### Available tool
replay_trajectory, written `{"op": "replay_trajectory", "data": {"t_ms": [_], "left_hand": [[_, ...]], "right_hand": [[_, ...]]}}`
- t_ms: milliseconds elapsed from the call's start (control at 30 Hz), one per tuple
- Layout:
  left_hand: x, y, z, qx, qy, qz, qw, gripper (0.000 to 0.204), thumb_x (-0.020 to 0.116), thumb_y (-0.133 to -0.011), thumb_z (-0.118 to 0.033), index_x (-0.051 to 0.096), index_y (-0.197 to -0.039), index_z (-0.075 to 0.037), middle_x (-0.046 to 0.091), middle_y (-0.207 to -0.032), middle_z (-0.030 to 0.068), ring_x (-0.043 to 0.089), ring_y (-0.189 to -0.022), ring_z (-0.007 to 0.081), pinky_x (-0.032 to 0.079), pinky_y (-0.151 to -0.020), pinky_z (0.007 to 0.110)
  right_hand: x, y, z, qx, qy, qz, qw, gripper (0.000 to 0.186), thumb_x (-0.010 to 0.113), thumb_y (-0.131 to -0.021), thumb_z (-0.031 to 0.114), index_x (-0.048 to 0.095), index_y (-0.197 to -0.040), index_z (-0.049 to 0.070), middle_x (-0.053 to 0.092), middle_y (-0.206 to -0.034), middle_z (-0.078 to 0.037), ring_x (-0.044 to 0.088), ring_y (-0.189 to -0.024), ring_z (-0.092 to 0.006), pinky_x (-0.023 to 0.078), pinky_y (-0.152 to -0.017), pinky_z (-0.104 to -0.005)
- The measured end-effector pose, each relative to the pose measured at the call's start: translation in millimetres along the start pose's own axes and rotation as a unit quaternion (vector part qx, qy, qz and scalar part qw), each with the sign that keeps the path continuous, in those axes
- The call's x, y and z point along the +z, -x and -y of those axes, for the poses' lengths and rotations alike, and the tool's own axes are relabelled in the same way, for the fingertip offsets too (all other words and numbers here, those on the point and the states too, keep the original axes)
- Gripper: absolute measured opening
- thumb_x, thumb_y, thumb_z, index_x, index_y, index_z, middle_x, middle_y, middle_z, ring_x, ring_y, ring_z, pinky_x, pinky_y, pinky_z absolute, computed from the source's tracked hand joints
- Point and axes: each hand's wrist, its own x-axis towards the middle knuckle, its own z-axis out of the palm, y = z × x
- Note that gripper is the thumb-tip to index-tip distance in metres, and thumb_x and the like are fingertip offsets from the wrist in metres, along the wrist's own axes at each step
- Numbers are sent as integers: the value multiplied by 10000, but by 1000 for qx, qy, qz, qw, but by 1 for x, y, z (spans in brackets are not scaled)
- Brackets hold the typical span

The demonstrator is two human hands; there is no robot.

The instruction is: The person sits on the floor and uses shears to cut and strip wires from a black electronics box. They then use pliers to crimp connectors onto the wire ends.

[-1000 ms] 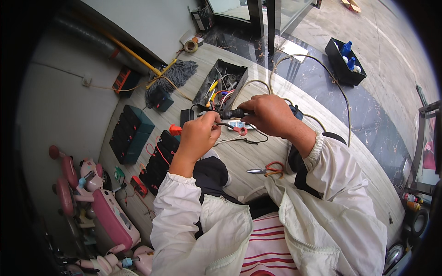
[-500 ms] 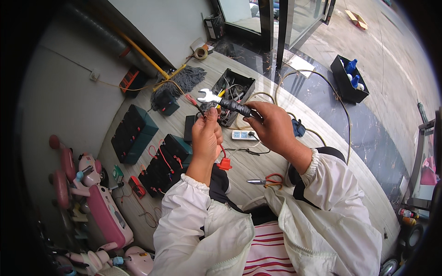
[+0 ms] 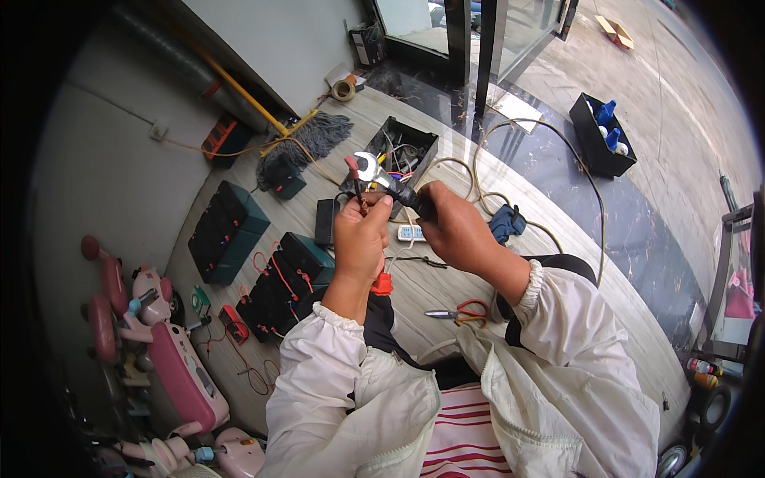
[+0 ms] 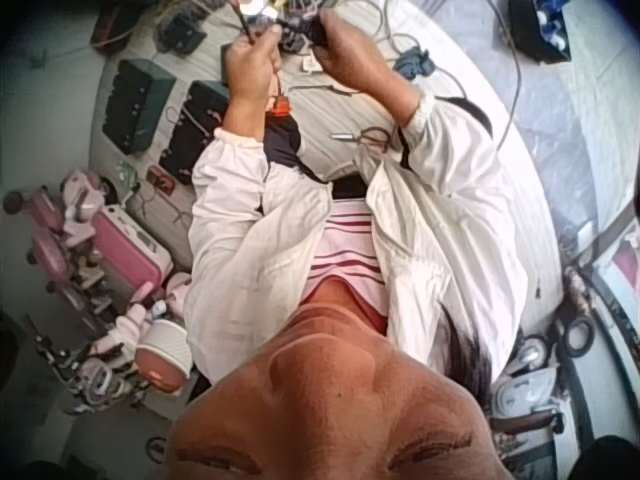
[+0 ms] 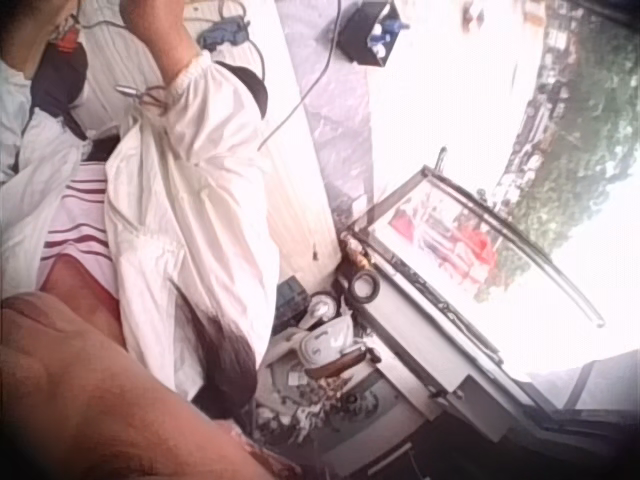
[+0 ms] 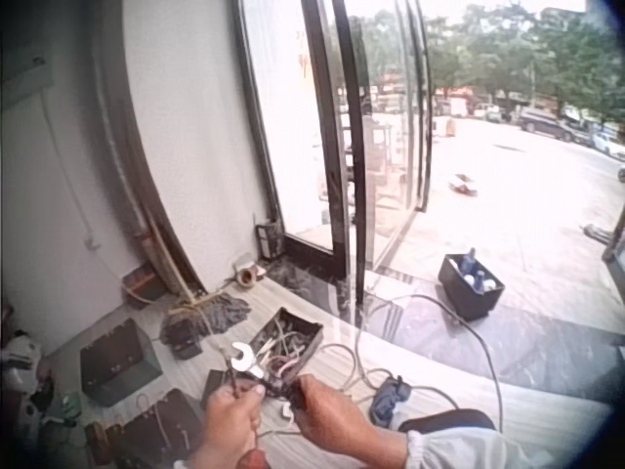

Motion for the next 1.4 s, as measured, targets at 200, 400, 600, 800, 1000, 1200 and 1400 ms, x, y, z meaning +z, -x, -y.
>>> {"op": "replay_trajectory", "data": {"t_ms": [200, 400, 600, 800, 1000, 1200, 1400], "left_hand": [[-2, -1, 0, 3, -19, 18, 1000, 37, 597, -872, -75, 568, -872, -53, 402, -588, -79, 278, -419, 3, 185, -383, 190], [-7, -2, -4, -24, 12, 39, 999, 40, 592, -873, -89, 565, -876, -59, 352, -567, -90, 255, -420, 10, 177, -385, 196], [-11, -4, -9, -22, 9, 44, 999, 32, 580, -877, -91, 564, -882, -64, 332, -563, -92, 247, -426, 11, 178, -392, 193], [-23, -3, -14, -33, 12, 75, 997, 34, 587, -870, -69, 569, -884, -45, 382, -583, -79, 272, -422, 7, 191, -389, 186], [-23, 1, -12, -33, -25, 108, 993, 32, 577, -868, -51, 560, -891, -37, 387, -588, -71, 271, -425, 13, 193, -395, 189], [-24, 1, -11, -29, -7, 103, 994, 36, 569, -868, -44, 562, -900, -30, 377, -578, -68, 267, -427, 20, 195, -400, 199], [-27, -3, -13, -19, 2, 90, 996, 39, 565, -870, -49, 569, -902, -27, 364, -569, -71, 259, -427, 19, 190, -399, 202]], "right_hand": [[17, -1, 2, -45, -158, -11, 986, 424, 634, -783, 58, 422, -1148, 17, 531, -954, -183, 554, -827, -309, 453, -728, -354], [11, -3, 12, 46, -307, 33, 950, 327, 594, -864, 81, 444, -1145, 11, 564, -863, -98, 544, -732, -168, 449, -643, -288], [-12, -1, 14, 110, -506, 119, 847, 275, 514, -936, 122, 477, -1182, 6, 568, -830, -31, 551, -747, -86, 479, -666, -249], [-33, -6, 17, 170, -562, 199, 784, 309, 495, -941, 122, 448, -1223, 5, 607, -927, -61, 579, -765, -108, 488, -726, -244], [-20, -3, 16, 209, -459, 141, 852, 374, 684, -803, 77, 440, -1081, 20, 501, -649, -8, 462, -441, -76, 388, -402, -234], [-15, -4, 27, 171, -482, 34, 859, 346, 656, -830, 59, 455, -1110, 24, 530, -739, -17, 513, -565, -72, 447, -456, -214], [-26, -4, 24, 116, -507, 56, 852, 240, 527, -923, 145, 505, -1101, -14, 551, -778, -23, 533, -614, -80, 504, -551, -238]]}}
